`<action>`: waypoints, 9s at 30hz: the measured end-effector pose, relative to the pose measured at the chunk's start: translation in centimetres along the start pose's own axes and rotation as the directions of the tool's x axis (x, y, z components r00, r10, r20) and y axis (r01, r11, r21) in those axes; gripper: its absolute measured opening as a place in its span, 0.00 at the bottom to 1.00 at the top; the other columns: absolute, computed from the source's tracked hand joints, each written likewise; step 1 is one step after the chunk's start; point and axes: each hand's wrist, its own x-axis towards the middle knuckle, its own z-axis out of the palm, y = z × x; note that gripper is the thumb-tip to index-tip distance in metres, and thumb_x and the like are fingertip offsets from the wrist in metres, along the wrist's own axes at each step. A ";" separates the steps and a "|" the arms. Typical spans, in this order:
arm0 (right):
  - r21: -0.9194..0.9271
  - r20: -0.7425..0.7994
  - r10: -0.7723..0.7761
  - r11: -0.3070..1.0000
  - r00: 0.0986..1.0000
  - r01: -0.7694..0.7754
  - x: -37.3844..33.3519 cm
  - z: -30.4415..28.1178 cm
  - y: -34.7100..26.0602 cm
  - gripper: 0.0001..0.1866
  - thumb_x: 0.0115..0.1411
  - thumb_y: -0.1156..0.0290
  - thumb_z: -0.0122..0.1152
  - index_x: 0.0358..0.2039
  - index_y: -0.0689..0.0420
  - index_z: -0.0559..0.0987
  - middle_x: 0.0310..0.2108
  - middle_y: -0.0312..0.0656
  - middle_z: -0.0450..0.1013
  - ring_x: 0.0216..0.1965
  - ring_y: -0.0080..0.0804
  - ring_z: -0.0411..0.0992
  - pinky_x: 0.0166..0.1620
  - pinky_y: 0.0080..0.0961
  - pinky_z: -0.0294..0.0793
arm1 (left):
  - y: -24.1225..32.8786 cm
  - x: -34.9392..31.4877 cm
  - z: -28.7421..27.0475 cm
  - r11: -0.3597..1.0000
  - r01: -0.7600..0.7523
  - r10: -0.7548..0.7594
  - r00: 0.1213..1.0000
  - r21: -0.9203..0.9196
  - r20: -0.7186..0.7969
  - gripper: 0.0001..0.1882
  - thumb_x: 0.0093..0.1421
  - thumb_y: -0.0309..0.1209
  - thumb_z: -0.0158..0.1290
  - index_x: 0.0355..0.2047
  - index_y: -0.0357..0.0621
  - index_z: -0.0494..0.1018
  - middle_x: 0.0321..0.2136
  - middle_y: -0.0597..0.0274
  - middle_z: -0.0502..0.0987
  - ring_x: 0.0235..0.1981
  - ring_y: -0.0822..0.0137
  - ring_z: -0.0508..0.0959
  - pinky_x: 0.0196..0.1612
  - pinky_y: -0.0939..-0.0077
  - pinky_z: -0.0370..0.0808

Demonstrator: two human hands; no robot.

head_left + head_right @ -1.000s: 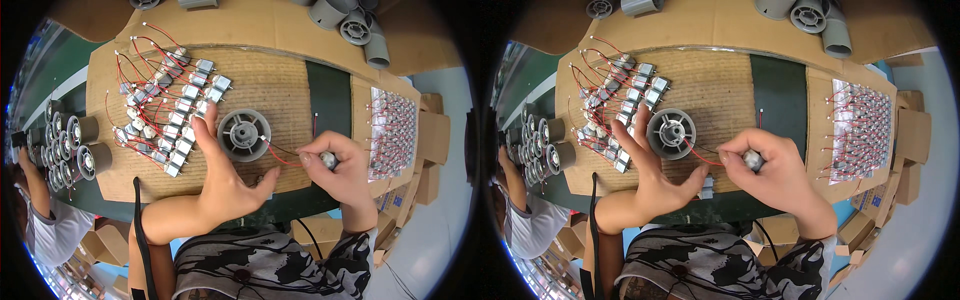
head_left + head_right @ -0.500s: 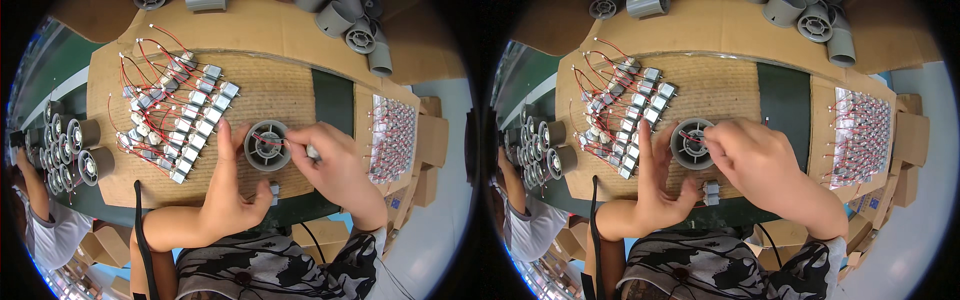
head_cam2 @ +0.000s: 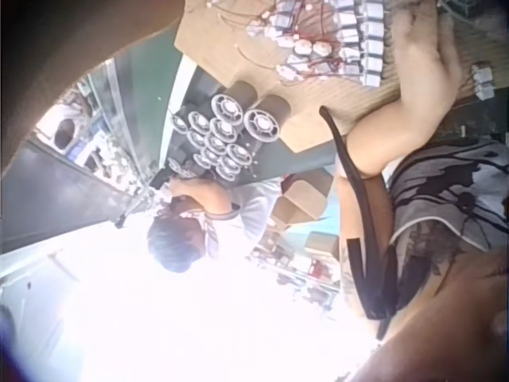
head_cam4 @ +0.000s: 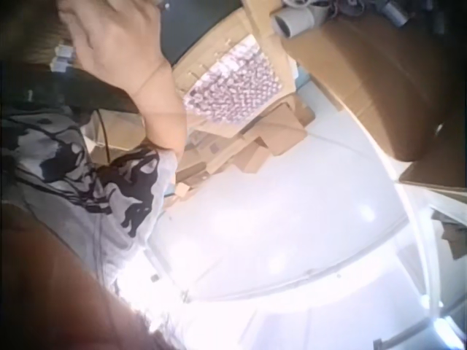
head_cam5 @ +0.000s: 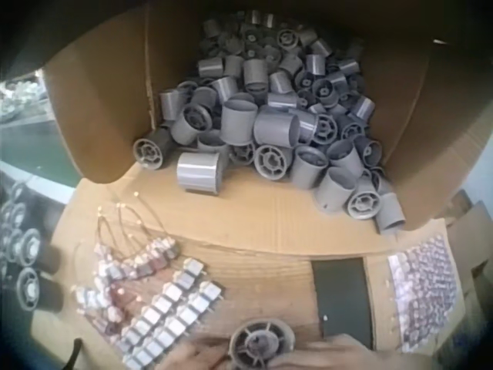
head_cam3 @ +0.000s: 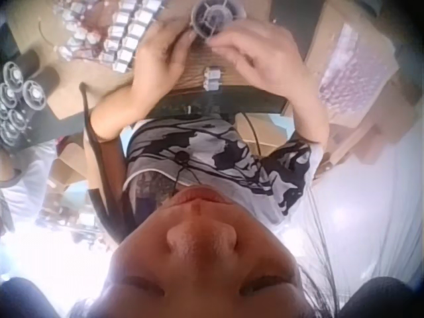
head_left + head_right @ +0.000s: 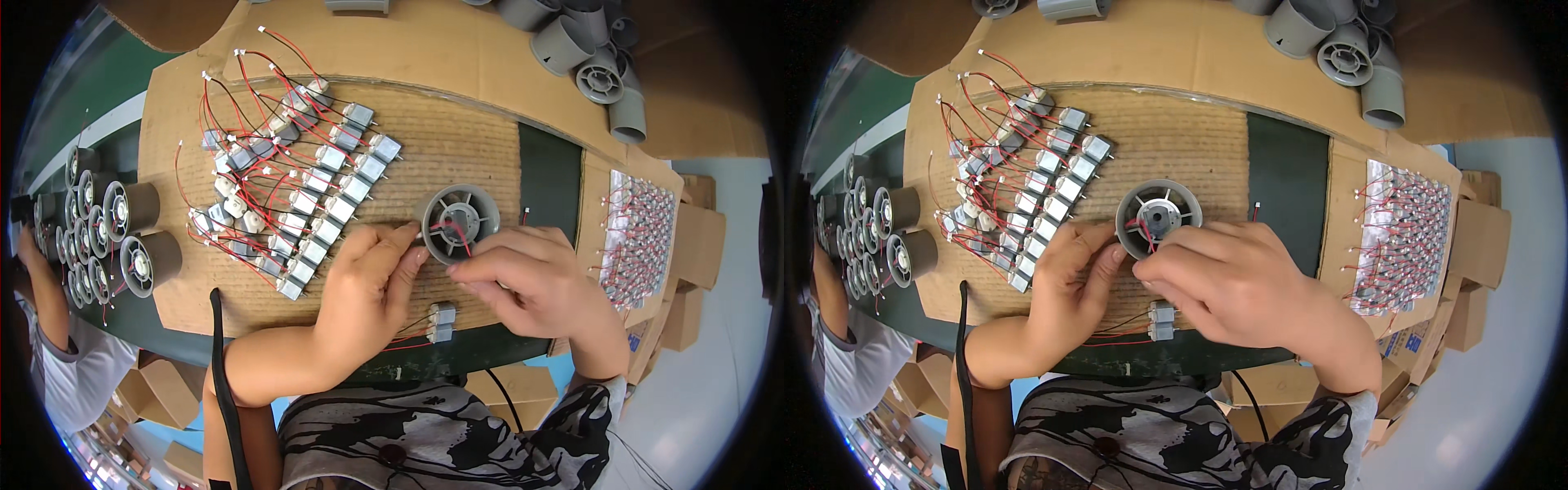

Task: Assembling electronic modules into plastic housings by manually inserting components and wires.

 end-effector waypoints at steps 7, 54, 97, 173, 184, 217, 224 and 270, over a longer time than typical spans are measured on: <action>-0.237 -0.047 0.168 0.956 0.985 -0.174 0.2 -1.0 -0.5 0.11 0.40 0.77 0.58 0.28 0.57 0.73 0.25 0.40 0.68 0.21 0.34 0.66 0.24 0.24 0.64 | 0.2 0.0 -0.7 0.982 -0.142 0.136 0.989 0.126 0.050 0.06 0.40 0.19 0.52 0.22 0.32 0.69 0.21 0.51 0.66 0.24 0.58 0.68 0.24 0.71 0.67; -0.147 -0.072 0.104 0.983 0.992 -0.113 -1.7 4.3 0.4 0.13 0.45 0.67 0.57 0.30 0.58 0.69 0.25 0.40 0.68 0.23 0.33 0.68 0.23 0.23 0.65 | -6.3 -7.4 -12.8 0.637 0.463 0.117 0.732 0.617 -0.671 0.32 0.45 0.29 0.57 0.49 0.39 0.57 0.48 0.48 0.55 0.47 0.59 0.61 0.46 0.71 0.61; -0.232 -0.077 0.032 0.971 0.997 -0.049 -2.3 2.7 -4.5 0.10 0.34 0.72 0.63 0.21 0.53 0.75 0.15 0.32 0.60 0.13 0.25 0.60 0.16 0.20 0.56 | -1.1 -8.0 -1.1 0.994 -0.095 0.096 0.995 -0.054 0.011 0.58 0.39 0.25 0.57 0.52 0.38 0.18 0.48 0.36 0.52 0.50 0.46 0.54 0.51 0.59 0.51; -0.118 -0.657 0.075 0.973 0.751 -0.201 12.1 -1.0 8.1 0.12 0.49 0.71 0.52 0.36 0.57 0.72 0.24 0.40 0.70 0.27 0.26 0.69 0.31 0.23 0.67 | -2.9 -7.2 -9.6 0.481 0.385 0.333 0.751 0.788 -0.570 0.27 0.44 0.28 0.55 0.45 0.38 0.62 0.52 0.42 0.47 0.54 0.50 0.48 0.54 0.59 0.46; -0.023 -0.561 0.216 0.961 0.799 -0.276 17.0 -1.1 7.3 0.13 0.46 0.65 0.56 0.29 0.61 0.74 0.24 0.43 0.72 0.27 0.33 0.70 0.31 0.26 0.67 | -0.3 -8.4 -6.5 0.859 -0.500 0.512 0.839 0.112 -0.184 0.43 0.37 0.13 0.51 0.53 0.42 0.41 0.25 0.49 0.68 0.25 0.61 0.71 0.26 0.74 0.68; -0.466 0.028 -0.208 0.863 0.978 0.197 -1.7 1.2 -4.4 0.14 0.29 0.69 0.54 0.22 0.57 0.74 0.24 0.36 0.63 0.25 0.27 0.59 0.26 0.21 0.62 | -2.8 -7.7 -1.1 0.994 -0.060 0.051 0.993 -0.088 -0.103 0.44 0.33 0.21 0.60 0.51 0.32 0.50 0.42 0.47 0.65 0.43 0.51 0.64 0.45 0.64 0.61; -0.576 0.076 -0.218 0.787 0.973 0.221 -0.4 1.6 -4.7 0.15 0.29 0.71 0.55 0.24 0.54 0.75 0.24 0.33 0.62 0.25 0.27 0.57 0.26 0.22 0.60 | -1.6 -6.4 -1.7 0.985 -0.166 0.169 0.982 0.034 -0.080 0.38 0.35 0.21 0.60 0.48 0.30 0.56 0.41 0.45 0.65 0.40 0.53 0.67 0.44 0.67 0.64; -0.763 0.379 -0.036 0.554 0.925 0.334 1.6 1.6 -5.7 0.17 0.42 0.64 0.55 0.33 0.58 0.72 0.22 0.37 0.62 0.22 0.26 0.62 0.25 0.20 0.63 | -2.0 -6.8 -2.4 0.970 -0.236 0.226 0.963 -0.056 -0.148 0.05 0.37 0.17 0.47 0.13 0.34 0.61 0.27 0.45 0.71 0.35 0.47 0.72 0.38 0.63 0.70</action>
